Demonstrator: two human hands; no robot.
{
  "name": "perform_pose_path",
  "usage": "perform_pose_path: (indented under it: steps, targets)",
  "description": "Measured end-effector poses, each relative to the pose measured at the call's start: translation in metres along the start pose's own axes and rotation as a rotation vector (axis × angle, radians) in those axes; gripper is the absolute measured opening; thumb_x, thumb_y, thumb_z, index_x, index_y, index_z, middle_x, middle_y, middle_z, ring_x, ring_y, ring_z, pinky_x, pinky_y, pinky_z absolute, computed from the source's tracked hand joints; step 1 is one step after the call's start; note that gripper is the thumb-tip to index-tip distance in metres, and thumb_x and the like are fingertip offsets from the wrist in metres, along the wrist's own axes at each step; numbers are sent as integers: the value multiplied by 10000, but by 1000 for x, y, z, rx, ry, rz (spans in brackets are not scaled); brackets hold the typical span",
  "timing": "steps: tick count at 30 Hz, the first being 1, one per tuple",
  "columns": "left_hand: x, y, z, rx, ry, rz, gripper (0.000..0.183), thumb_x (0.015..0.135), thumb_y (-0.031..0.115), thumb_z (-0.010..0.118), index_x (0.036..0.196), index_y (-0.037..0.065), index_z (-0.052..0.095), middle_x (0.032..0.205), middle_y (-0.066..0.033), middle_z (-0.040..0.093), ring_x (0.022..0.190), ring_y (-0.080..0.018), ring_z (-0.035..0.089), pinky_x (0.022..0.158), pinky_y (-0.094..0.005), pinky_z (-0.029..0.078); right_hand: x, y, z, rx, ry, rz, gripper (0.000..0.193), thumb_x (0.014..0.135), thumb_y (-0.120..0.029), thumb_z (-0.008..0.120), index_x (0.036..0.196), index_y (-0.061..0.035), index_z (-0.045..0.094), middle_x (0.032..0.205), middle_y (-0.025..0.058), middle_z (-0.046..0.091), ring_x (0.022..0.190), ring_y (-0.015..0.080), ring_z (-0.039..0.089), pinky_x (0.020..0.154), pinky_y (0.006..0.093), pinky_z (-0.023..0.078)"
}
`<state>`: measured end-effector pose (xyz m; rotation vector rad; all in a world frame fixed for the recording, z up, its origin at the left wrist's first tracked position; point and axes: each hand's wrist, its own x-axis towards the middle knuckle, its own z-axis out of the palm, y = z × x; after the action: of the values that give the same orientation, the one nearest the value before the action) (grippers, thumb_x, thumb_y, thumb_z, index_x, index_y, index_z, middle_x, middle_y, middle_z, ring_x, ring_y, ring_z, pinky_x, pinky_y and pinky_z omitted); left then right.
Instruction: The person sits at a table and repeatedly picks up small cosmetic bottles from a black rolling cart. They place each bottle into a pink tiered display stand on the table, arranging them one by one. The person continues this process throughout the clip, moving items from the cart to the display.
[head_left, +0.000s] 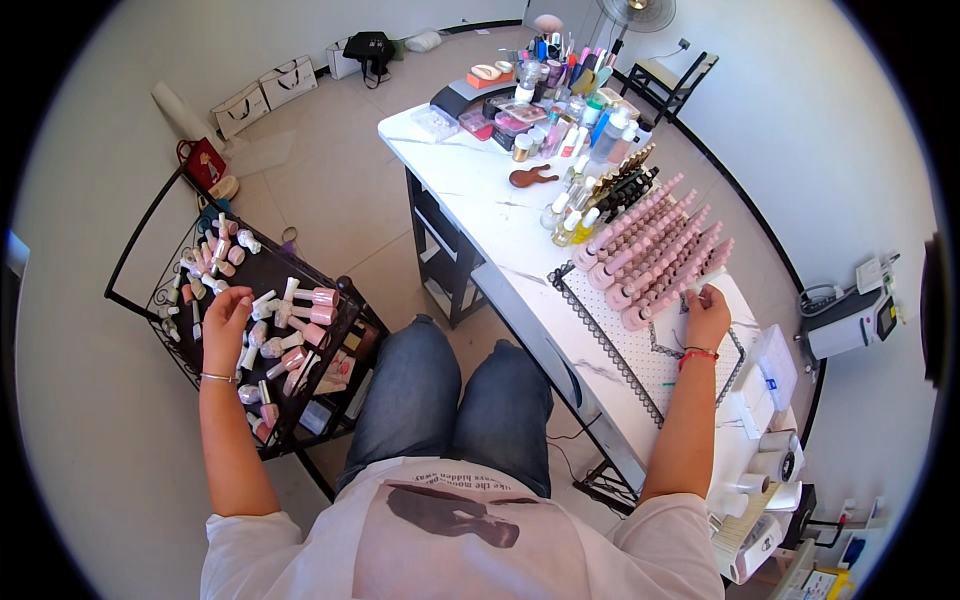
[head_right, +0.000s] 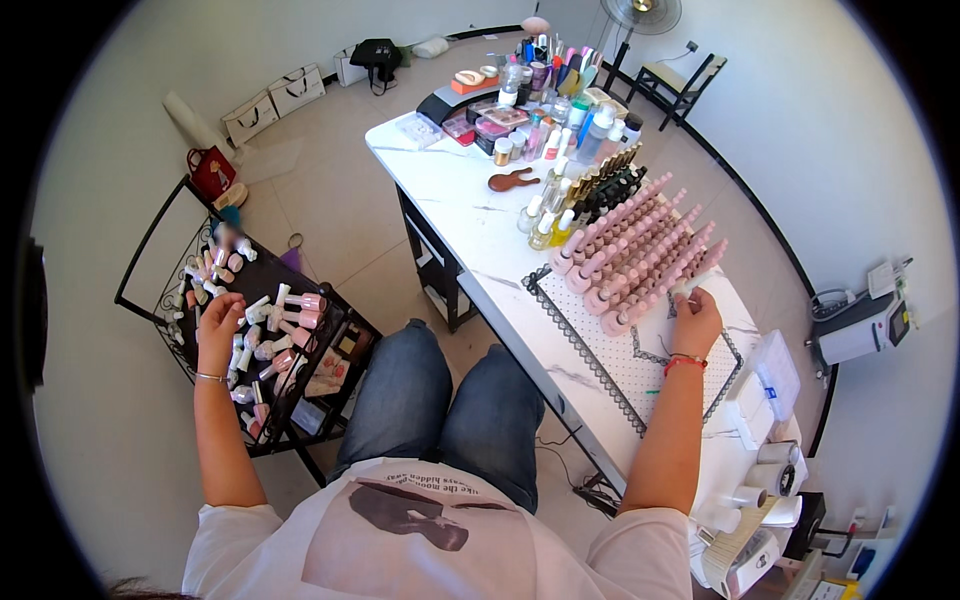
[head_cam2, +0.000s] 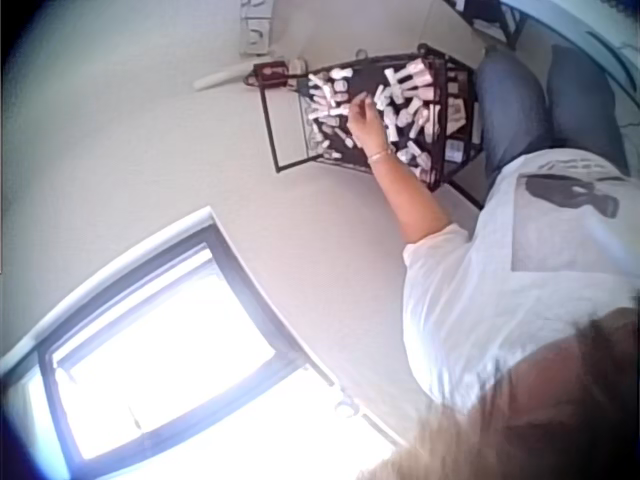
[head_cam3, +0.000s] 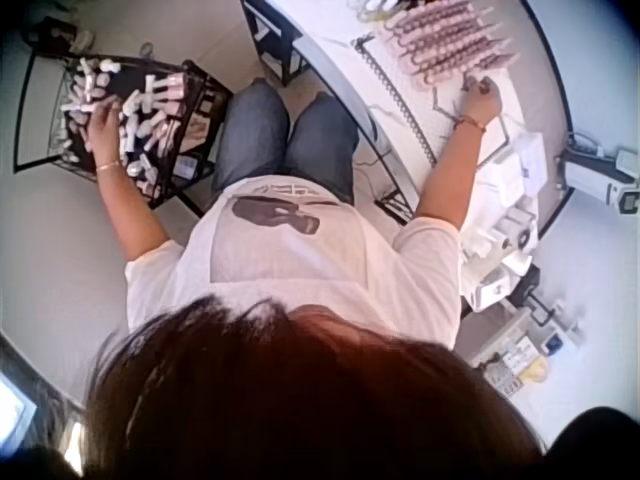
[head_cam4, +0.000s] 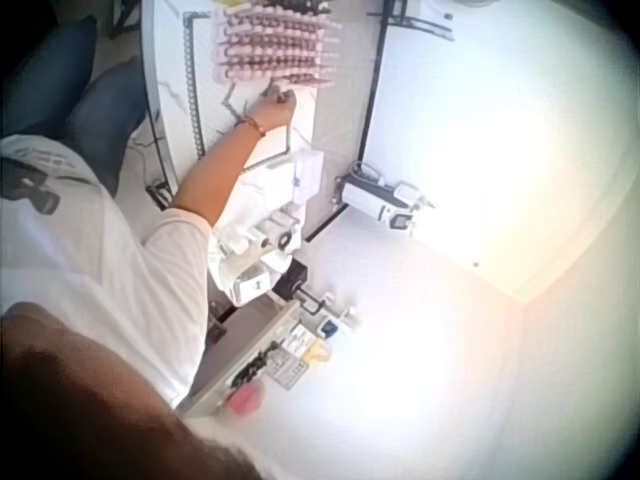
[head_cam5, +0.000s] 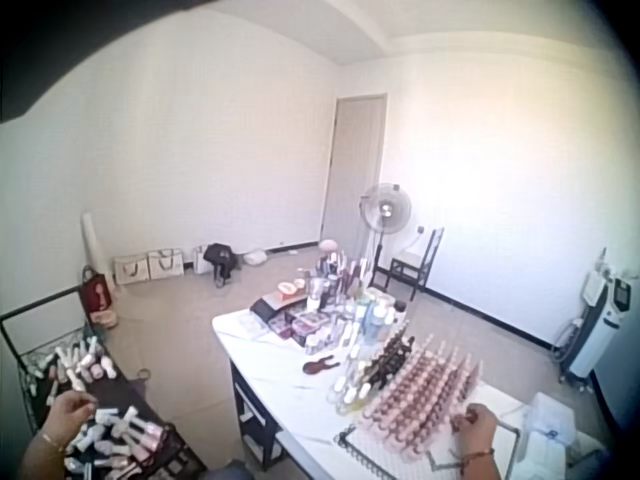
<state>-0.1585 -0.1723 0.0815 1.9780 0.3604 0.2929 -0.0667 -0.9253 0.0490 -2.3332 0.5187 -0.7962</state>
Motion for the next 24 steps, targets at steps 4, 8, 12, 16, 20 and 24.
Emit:
perform_pose_path:
  steps: [4, 8, 12, 16, 20, 24]
  targets:
    - [-1, -2, -1, 21, 8, -9, 172, 967, 97, 619, 1105, -2, 647, 985, -8, 656, 890, -81, 580, 791, -231, 464, -1, -8, -3, -58, -6, 0, 313, 814, -104, 785, 1074, 39, 686, 934, 137, 727, 766, 201, 703, 725, 320, 555]
    - [0, -7, -2, 32, 10, -9, 165, 965, 101, 624, 1095, 3, 654, 973, -1, 655, 870, -76, 574, 771, -226, 460, 1, -6, -3, -72, -8, -6, 328, 813, -114, 786, 1089, 31, 684, 946, 139, 726, 769, 210, 703, 724, 324, 554]
    - [0, -6, -3, 36, 43, -18, 167, 960, 108, 641, 1094, 10, 662, 951, 0, 655, 855, -82, 577, 765, -234, 471, 4, 5, 1, -41, -2, -4, 342, 820, -132, 784, 1106, 22, 677, 935, 133, 723, 766, 205, 696, 718, 326, 552]
    - [4, -10, -4, 65, 38, 1, 163, 949, 88, 629, 1079, -3, 669, 956, -31, 682, 864, -103, 606, 784, -250, 484, 5, 13, 0, -28, -13, -14, 349, 831, -145, 782, 1117, 19, 667, 914, 114, 716, 753, 188, 679, 701, 316, 546]
    - [6, -26, -6, 145, 82, 62, 155, 946, 105, 638, 1058, 6, 679, 927, -31, 694, 844, -96, 629, 767, -249, 493, 5, 9, 4, -38, -11, -23, 334, 835, -134, 778, 1114, 14, 669, 921, 99, 719, 756, 173, 677, 696, 306, 544]
    - [6, -32, -3, 310, 93, 59, 160, 917, 101, 656, 1047, 13, 685, 894, -37, 695, 762, -105, 619, 697, -269, 501, 7, 12, 3, -37, -16, -38, 321, 839, -122, 772, 1115, 8, 671, 924, 90, 717, 749, 164, 669, 697, 302, 542]
